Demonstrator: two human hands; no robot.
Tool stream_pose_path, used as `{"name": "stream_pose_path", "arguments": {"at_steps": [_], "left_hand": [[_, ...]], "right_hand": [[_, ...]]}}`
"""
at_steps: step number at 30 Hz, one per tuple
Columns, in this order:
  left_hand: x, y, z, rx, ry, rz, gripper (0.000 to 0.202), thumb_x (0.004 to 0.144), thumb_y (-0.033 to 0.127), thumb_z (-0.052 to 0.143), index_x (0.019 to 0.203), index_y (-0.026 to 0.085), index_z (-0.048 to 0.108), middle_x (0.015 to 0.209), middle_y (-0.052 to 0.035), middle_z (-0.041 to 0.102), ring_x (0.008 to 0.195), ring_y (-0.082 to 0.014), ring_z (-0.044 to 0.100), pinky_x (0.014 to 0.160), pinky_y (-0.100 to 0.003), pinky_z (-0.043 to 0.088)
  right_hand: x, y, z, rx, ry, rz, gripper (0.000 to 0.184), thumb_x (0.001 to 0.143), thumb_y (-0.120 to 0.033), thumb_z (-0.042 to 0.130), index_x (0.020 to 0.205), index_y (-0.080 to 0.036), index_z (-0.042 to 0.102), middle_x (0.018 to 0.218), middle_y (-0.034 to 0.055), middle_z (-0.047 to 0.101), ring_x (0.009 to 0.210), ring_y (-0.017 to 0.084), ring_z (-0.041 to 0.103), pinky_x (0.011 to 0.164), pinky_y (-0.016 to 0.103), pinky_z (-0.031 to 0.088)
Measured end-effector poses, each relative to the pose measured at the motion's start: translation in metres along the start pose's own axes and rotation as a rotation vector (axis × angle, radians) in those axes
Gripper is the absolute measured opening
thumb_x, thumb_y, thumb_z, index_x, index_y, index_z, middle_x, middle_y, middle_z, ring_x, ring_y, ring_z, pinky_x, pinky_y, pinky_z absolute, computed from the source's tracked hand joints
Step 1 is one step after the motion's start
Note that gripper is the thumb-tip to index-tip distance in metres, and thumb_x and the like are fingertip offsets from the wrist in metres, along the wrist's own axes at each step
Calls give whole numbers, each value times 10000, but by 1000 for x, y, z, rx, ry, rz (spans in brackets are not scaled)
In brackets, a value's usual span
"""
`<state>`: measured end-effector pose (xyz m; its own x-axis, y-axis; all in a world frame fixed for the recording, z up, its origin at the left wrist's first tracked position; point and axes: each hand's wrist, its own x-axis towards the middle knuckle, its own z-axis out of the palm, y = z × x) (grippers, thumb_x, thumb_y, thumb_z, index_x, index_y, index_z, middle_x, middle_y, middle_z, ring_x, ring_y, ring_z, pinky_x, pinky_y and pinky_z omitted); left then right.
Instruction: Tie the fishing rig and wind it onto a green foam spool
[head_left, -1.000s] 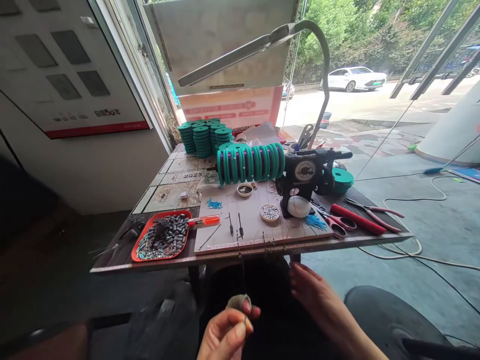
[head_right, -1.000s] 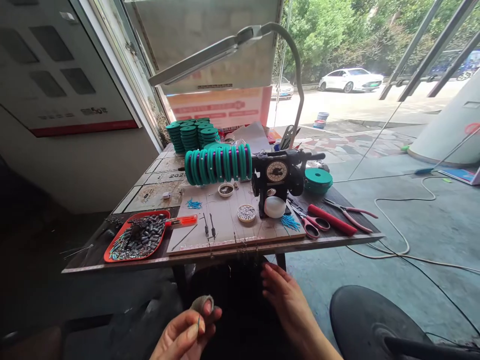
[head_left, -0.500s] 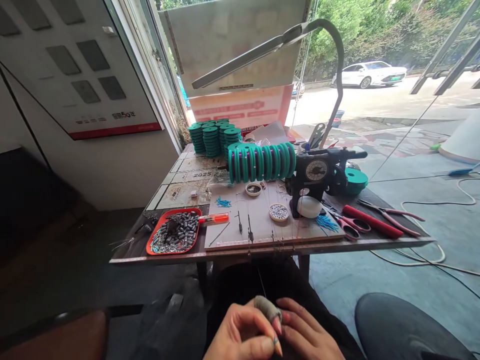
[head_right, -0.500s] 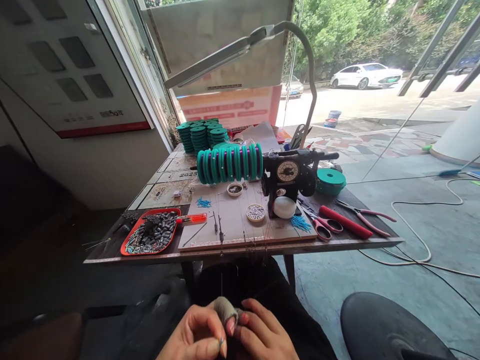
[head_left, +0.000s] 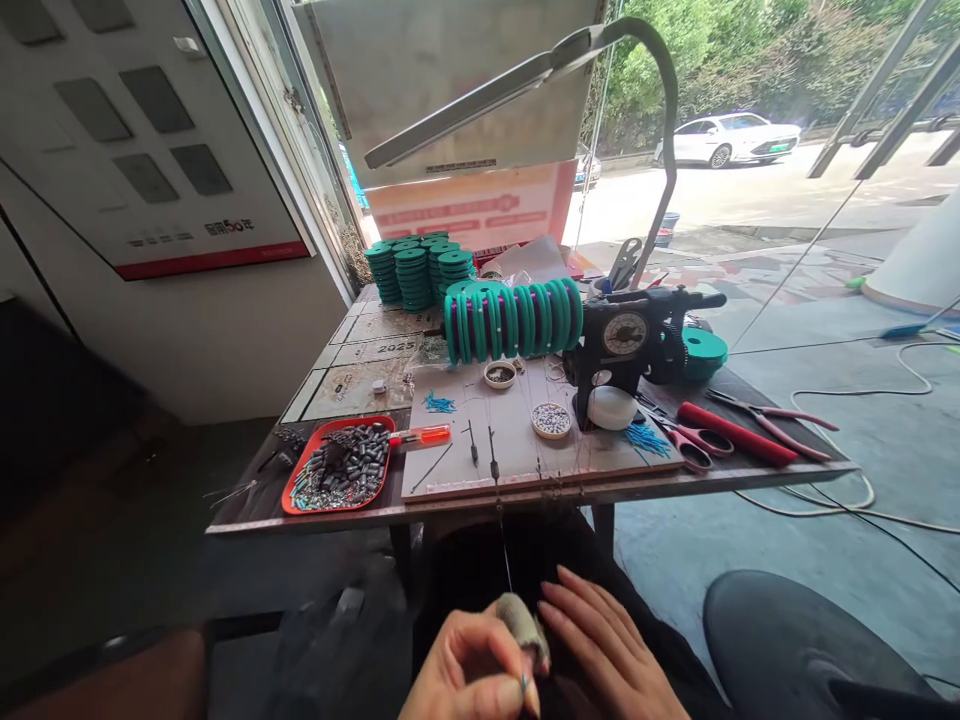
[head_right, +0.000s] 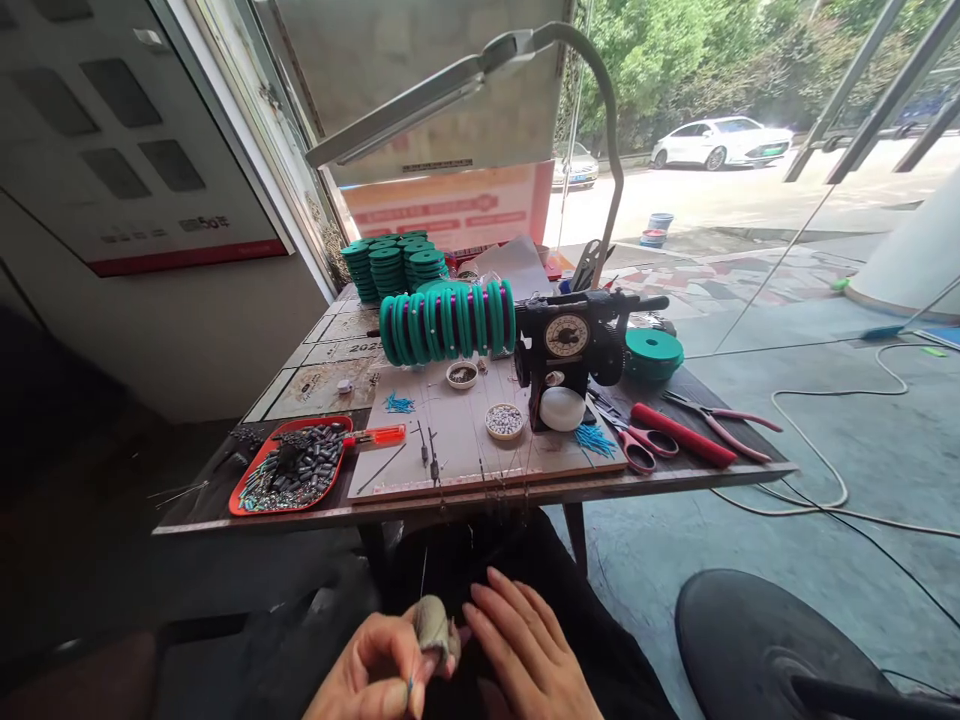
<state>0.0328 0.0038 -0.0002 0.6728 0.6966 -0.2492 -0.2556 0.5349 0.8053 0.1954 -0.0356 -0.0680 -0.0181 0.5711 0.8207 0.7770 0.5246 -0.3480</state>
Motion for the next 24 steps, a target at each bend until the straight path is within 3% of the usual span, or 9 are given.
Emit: {"name": "stream_pose_path", "arguments": {"at_steps": [4, 7, 10, 12, 14, 16, 19, 24], "left_hand": [[-7, -1, -7, -43, 106, 39, 157, 534, 318, 802, 561, 206, 694, 646, 23, 572, 676, -42, 541, 854, -228, 465], [-7, 2, -2, -102, 225, 51, 214, 468, 316, 838, 484, 177, 676, 656, 20, 550, 685, -42, 535, 929, -282, 474], [0, -2, 3, -205, 382, 66, 257, 438, 322, 855, 486, 166, 657, 645, 24, 559, 649, -34, 529, 833, -252, 510], [8, -9, 3, -248, 501, 99, 257, 441, 318, 852, 556, 189, 663, 620, 47, 576, 531, 0, 479, 693, -190, 506], [18, -17, 2, -237, 595, 151, 293, 439, 344, 846, 604, 188, 661, 585, 59, 573, 442, 18, 421, 515, -128, 420], [26, -23, 2, -143, 652, 192, 320, 474, 386, 822, 628, 162, 652, 514, 67, 518, 400, 23, 383, 427, -103, 321], [34, -27, 3, 59, 694, 196, 355, 544, 449, 767, 659, 139, 639, 468, 84, 438, 368, 30, 346, 381, -95, 255], [39, -30, 3, 255, 724, 153, 462, 515, 549, 743, 674, 129, 635, 574, 65, 475, 370, 27, 352, 344, -115, 260]], "right_hand": [[4, 7, -16, 16, -94, 135, 264, 883, -245, 401, 1039, -96, 553, 1166, 32, 430, 1204, 16, 396, 1056, 55, 364], [15, 11, -19, 252, -342, 455, 370, 885, -343, 416, 1128, -89, 532, 1045, 34, 489, 985, -69, 490, 878, -56, 417], [34, 9, -11, 613, -604, 814, 546, 895, -502, 352, 1241, -95, 465, 976, 40, 499, 888, -70, 494, 789, -49, 421], [47, 6, -4, 788, -662, 933, 616, 866, -557, 376, 1267, -92, 427, 960, 42, 490, 865, -65, 480, 770, -39, 415], [58, 6, 2, 895, -647, 975, 663, 833, -586, 409, 1255, -74, 403, 890, 35, 482, 784, -70, 458, 709, -36, 403], [67, 6, 5, 944, -629, 992, 698, 803, -623, 420, 1190, -42, 413, 790, 23, 458, 688, -75, 422, 629, -32, 377], [74, 9, 6, 931, -643, 1011, 702, 769, -670, 417, 993, -6, 450, 702, 17, 425, 611, -78, 380, 554, -27, 337], [76, 14, 5, 881, -650, 1012, 682, 760, -681, 404, 820, -2, 424, 712, 33, 448, 615, -73, 393, 566, -24, 358]]}}
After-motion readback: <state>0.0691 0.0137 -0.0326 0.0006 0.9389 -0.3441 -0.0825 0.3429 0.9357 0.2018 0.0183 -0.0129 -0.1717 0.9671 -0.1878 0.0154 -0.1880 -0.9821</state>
